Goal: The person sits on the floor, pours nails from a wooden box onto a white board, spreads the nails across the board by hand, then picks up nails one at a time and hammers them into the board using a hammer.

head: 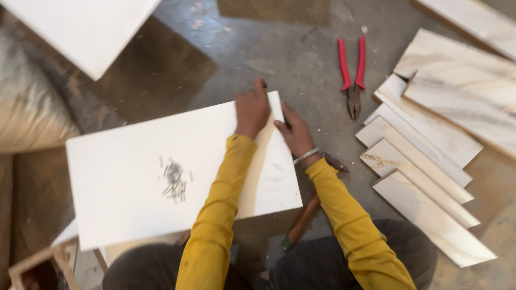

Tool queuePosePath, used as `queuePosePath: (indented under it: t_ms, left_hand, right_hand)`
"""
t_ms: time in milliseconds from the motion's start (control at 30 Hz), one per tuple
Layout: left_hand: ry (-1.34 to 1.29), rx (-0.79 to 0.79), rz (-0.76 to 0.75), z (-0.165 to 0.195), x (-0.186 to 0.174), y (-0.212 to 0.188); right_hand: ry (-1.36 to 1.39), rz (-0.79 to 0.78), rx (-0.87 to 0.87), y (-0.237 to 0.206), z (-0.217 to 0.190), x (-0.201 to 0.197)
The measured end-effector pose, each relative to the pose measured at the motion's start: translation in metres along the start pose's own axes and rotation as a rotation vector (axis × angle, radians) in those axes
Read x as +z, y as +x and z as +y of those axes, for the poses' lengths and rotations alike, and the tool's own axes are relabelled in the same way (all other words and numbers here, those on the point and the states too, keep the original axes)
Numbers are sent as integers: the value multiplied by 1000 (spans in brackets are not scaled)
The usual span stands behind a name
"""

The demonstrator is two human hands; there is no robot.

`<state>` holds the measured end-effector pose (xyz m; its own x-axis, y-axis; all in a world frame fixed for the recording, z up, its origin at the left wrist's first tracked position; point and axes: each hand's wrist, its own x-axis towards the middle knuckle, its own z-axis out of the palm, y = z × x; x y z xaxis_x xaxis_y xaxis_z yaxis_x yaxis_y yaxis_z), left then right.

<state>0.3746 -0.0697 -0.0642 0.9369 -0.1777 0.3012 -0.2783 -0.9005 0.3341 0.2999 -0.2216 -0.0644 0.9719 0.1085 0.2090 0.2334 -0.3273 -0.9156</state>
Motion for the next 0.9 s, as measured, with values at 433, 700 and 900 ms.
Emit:
queuePosePath:
  t_ms: [433, 700, 900]
  left_hand:
    - [-180, 116, 4, 19, -27, 8]
    - [-198, 124, 87, 28, -36, 9]
    - [-560, 136, 80, 13, -49, 9]
  right_hand:
    - [121, 77, 170, 0, -10, 1]
    - [-12, 103, 114, -3, -21, 7]
    - [29, 49, 133, 0, -21, 5]
